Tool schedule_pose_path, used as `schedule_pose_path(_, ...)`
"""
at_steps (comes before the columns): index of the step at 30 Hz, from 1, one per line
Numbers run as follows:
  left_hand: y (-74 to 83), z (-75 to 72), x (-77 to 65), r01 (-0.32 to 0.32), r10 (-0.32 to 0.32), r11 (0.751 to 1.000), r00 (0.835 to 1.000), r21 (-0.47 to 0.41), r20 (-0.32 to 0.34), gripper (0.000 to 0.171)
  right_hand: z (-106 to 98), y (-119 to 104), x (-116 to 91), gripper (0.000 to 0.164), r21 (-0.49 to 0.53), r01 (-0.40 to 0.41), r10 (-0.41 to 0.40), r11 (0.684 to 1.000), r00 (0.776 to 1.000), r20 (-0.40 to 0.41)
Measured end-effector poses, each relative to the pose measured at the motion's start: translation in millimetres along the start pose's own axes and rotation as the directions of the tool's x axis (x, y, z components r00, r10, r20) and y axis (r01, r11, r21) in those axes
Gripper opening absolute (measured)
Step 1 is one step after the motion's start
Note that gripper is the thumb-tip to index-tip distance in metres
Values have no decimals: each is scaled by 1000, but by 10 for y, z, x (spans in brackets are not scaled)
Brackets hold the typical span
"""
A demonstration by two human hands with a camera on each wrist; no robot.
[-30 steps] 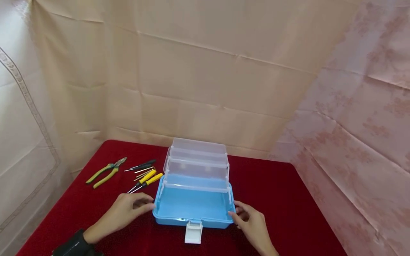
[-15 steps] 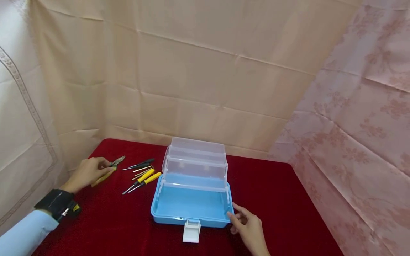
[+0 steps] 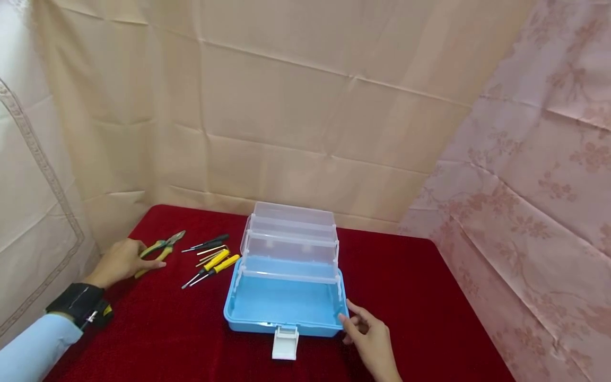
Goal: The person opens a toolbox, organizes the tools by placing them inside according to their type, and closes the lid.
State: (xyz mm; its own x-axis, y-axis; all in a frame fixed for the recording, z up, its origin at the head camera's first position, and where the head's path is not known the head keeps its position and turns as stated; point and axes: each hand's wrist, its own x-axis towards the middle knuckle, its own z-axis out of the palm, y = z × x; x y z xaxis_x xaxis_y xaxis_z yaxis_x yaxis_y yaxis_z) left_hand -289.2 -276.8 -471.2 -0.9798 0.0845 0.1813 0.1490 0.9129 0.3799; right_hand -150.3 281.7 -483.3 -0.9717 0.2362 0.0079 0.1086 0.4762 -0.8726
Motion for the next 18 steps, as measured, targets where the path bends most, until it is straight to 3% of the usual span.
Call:
schedule_pose_path(11,14,-120,-46,3,-10,999,991,47,131,45,38,-32,35,61,-29,83,-83,996,996,12)
schedule_pose_path(18,16,-93,-112,-51,39,992,993,114,108,46,51,0,-3,63,-46,67,-67,997,998,18)
